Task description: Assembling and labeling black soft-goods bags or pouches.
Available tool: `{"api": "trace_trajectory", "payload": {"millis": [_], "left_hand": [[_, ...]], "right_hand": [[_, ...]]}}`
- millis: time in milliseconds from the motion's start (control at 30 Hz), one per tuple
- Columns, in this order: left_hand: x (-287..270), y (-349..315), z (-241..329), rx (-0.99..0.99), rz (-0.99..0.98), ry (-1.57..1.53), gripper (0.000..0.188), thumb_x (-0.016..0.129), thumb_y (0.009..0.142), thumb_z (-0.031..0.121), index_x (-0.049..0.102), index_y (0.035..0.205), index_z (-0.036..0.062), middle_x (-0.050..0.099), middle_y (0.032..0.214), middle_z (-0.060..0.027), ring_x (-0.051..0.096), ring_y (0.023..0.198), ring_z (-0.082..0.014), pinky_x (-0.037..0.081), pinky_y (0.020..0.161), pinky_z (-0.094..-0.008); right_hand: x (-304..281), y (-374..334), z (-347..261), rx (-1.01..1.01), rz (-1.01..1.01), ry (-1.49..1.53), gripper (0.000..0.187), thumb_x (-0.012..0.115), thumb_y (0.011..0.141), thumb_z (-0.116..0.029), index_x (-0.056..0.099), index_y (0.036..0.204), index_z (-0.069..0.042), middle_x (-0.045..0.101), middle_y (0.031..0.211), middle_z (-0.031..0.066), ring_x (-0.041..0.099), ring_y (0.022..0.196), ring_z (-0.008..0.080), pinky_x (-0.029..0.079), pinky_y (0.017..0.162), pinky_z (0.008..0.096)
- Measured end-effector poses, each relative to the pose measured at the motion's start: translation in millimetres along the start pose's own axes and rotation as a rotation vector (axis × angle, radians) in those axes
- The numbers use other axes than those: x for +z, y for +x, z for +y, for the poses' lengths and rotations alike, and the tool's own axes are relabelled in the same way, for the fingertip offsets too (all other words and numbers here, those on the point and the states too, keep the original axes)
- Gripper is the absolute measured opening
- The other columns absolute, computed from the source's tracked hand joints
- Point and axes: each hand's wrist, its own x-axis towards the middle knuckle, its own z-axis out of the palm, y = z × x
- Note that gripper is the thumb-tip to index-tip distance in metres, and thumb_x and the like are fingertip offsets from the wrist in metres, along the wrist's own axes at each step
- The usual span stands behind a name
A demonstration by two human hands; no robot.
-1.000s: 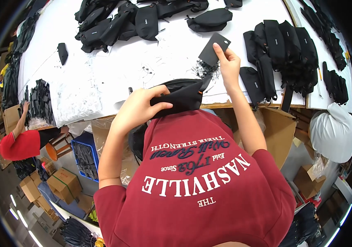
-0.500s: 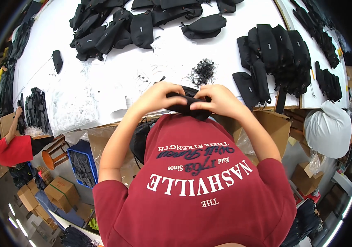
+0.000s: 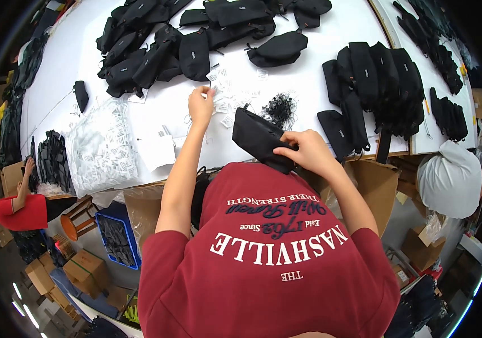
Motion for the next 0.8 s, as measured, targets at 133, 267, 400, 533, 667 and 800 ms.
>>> {"api": "trace_trajectory", "payload": {"millis": [133, 267, 400, 533, 667, 800], "left_hand": [[-67.7, -44.3, 107.8, 0.315, -0.125, -0.439, 0.014, 0.067, 0.08, 0.017, 0.066, 0.086, 0.0051, 0.064, 0.09, -0.0068, 0.057, 0.086, -0.0211, 0.043, 0.076, -0.0312], [-106.4, -78.1, 141.6, 0.714, -0.162, 0.04, 0.025, 0.073, 0.074, 0.029, 0.069, 0.095, 0.0157, 0.054, 0.119, -0.0062, 0.045, 0.112, -0.0251, 0.03, 0.096, -0.0374], [-110.2, -71.1, 103.4, 0.084, -0.378, -0.859, 0.055, 0.071, 0.081, 0.029, 0.05, 0.126, 0.0051, 0.052, 0.121, -0.0092, 0.047, 0.114, -0.0219, 0.037, 0.097, -0.0354], [-119.9, -81.1, 113.4, -0.087, -0.479, -1.366, 0.026, 0.066, 0.085, 0.014, 0.055, 0.106, 0.0034, 0.065, 0.098, -0.0109, 0.062, 0.091, -0.0165, 0.049, 0.084, -0.0287], [-134.8, -84.7, 130.1, 0.028, -0.412, -1.381, 0.029, 0.066, 0.085, 0.016, 0.053, 0.109, 0.004, 0.064, 0.094, -0.0066, 0.061, 0.088, -0.0132, 0.049, 0.079, -0.0246], [-138.4, -83.3, 137.0, -0.034, -0.378, -1.372, 0.029, 0.064, 0.087, 0.02, 0.055, 0.109, 0.0031, 0.061, 0.09, -0.002, 0.059, 0.083, -0.0101, 0.048, 0.076, -0.0224]], "right_hand": [[-5.8, -0.8, -13.0, -0.2, 0.158, -0.188, 0.022, 0.069, 0.076, -0.026, 0.065, 0.081, -0.005, 0.065, 0.072, 0.0081, 0.063, 0.065, 0.0275, 0.048, 0.057, 0.0353], [-10.8, 1.3, -28.3, -0.385, 0.303, -0.293, 0.016, 0.069, 0.075, -0.022, 0.065, 0.079, -0.007, 0.061, 0.077, 0.0036, 0.061, 0.061, 0.0248, 0.047, 0.054, 0.0337], [-22.4, -6.5, -56.1, -0.468, 0.371, -0.328, 0.014, 0.071, 0.074, -0.02, 0.065, 0.076, -0.007, 0.054, 0.074, 0.0021, 0.056, 0.053, 0.0218, 0.044, 0.049, 0.0315], [-13.5, -12.8, -64.7, -0.565, 0.562, -0.146, 0.018, 0.07, 0.079, -0.016, 0.06, 0.072, -0.003, 0.049, 0.063, 0.0017, 0.046, 0.048, 0.0132, 0.035, 0.045, 0.0257], [6.5, -28.0, -56.9, -0.174, 0.665, 0.368, 0.031, 0.055, 0.091, -0.012, 0.048, 0.063, -0.001, 0.042, 0.059, -0.0024, 0.035, 0.055, 0.0029, 0.027, 0.048, 0.0221], [-1.7, -32.2, -44.0, -0.305, 0.559, 0.332, 0.03, 0.057, 0.088, -0.013, 0.052, 0.062, 0.001, 0.05, 0.061, 0.0051, 0.045, 0.056, 0.0121, 0.034, 0.053, 0.0262]]}}
